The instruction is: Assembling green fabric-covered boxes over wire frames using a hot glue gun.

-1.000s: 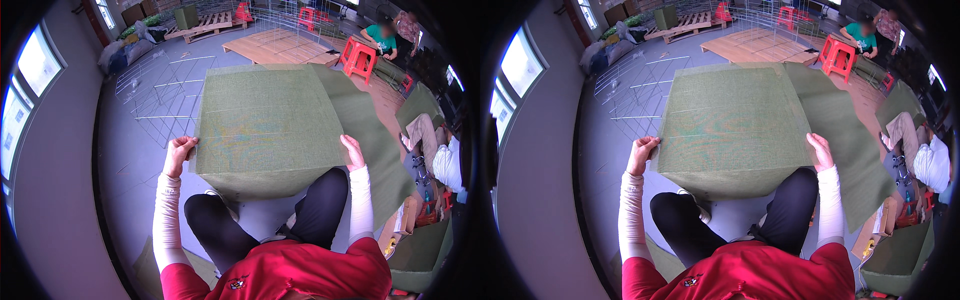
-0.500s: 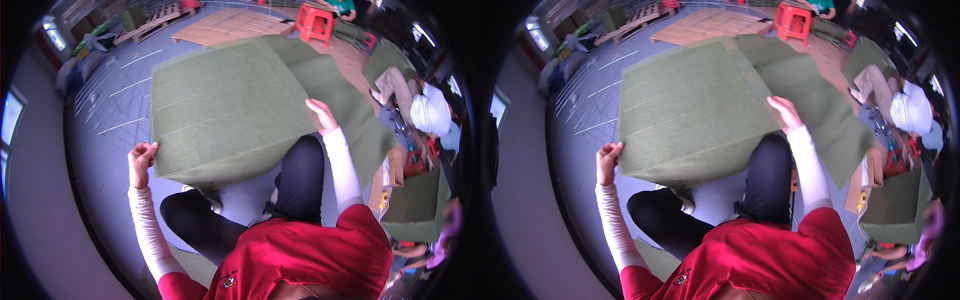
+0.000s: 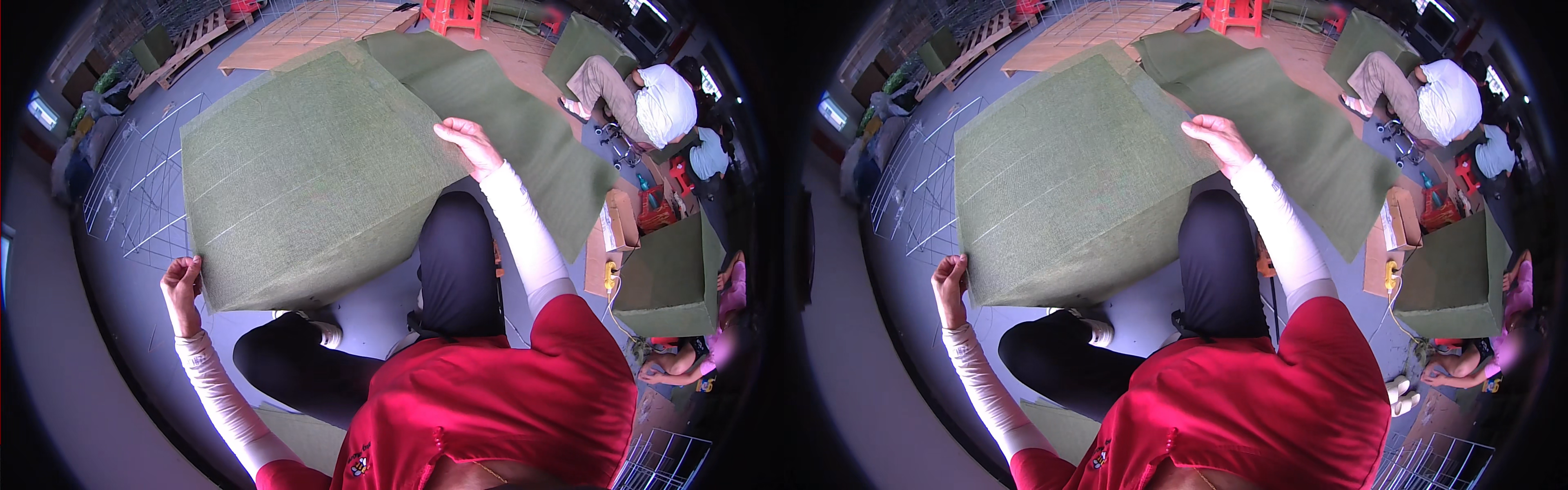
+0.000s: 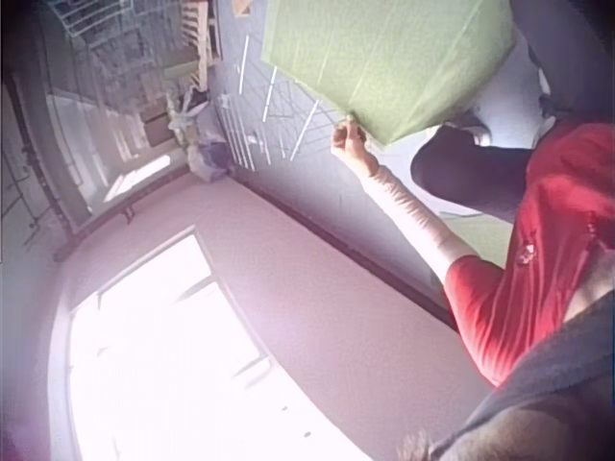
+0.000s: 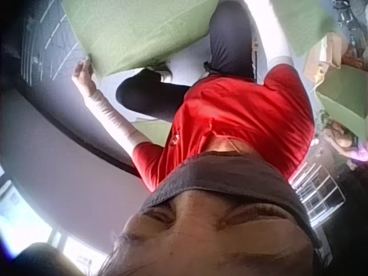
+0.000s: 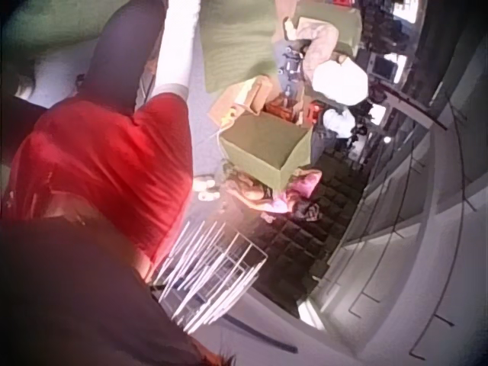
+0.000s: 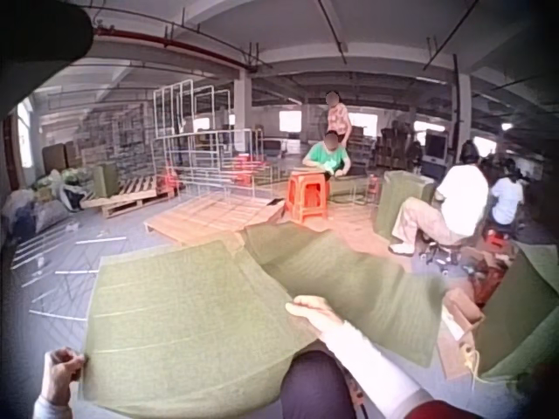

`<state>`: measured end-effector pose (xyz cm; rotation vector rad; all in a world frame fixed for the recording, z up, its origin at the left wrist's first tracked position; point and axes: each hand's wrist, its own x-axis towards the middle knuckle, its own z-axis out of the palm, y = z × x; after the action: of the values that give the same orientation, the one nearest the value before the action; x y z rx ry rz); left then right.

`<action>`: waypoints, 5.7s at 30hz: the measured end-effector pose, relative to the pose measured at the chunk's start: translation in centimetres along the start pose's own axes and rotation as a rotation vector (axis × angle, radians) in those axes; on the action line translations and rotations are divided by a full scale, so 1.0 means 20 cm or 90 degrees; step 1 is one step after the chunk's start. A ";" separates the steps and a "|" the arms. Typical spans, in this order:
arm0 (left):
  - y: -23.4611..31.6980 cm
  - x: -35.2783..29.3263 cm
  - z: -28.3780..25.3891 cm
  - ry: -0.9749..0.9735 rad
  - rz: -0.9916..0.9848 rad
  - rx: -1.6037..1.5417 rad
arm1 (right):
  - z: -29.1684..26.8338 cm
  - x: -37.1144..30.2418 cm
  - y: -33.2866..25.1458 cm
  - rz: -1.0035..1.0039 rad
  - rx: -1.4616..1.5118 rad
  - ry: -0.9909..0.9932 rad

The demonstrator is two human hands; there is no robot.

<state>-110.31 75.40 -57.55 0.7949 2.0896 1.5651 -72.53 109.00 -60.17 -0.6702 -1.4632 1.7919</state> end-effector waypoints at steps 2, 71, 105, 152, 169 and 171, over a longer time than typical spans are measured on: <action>-0.02 0.02 0.02 -0.016 -0.005 -0.009 | -0.02 0.02 0.01 -0.046 -0.050 0.012; -0.13 1.76 0.22 0.098 -0.039 -0.110 | -0.14 1.16 0.13 0.057 -0.227 0.087; 0.15 -0.14 -0.11 -0.150 -0.137 0.007 | -0.08 -0.05 -0.15 0.259 0.144 -0.089; 0.09 -0.41 0.02 0.074 0.602 0.633 | -0.03 -0.12 -0.08 0.224 0.245 -0.071; -0.08 -0.44 -0.09 0.104 0.047 -0.093 | -0.02 -0.15 -0.06 0.192 0.106 -0.018; -0.06 -0.43 -0.07 0.072 -0.011 -0.143 | -0.02 -0.14 -0.05 0.187 0.103 -0.009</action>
<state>-104.96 68.46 -58.42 0.6212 1.9445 1.8343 -70.28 107.10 -59.38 -0.8228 -1.2615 2.1170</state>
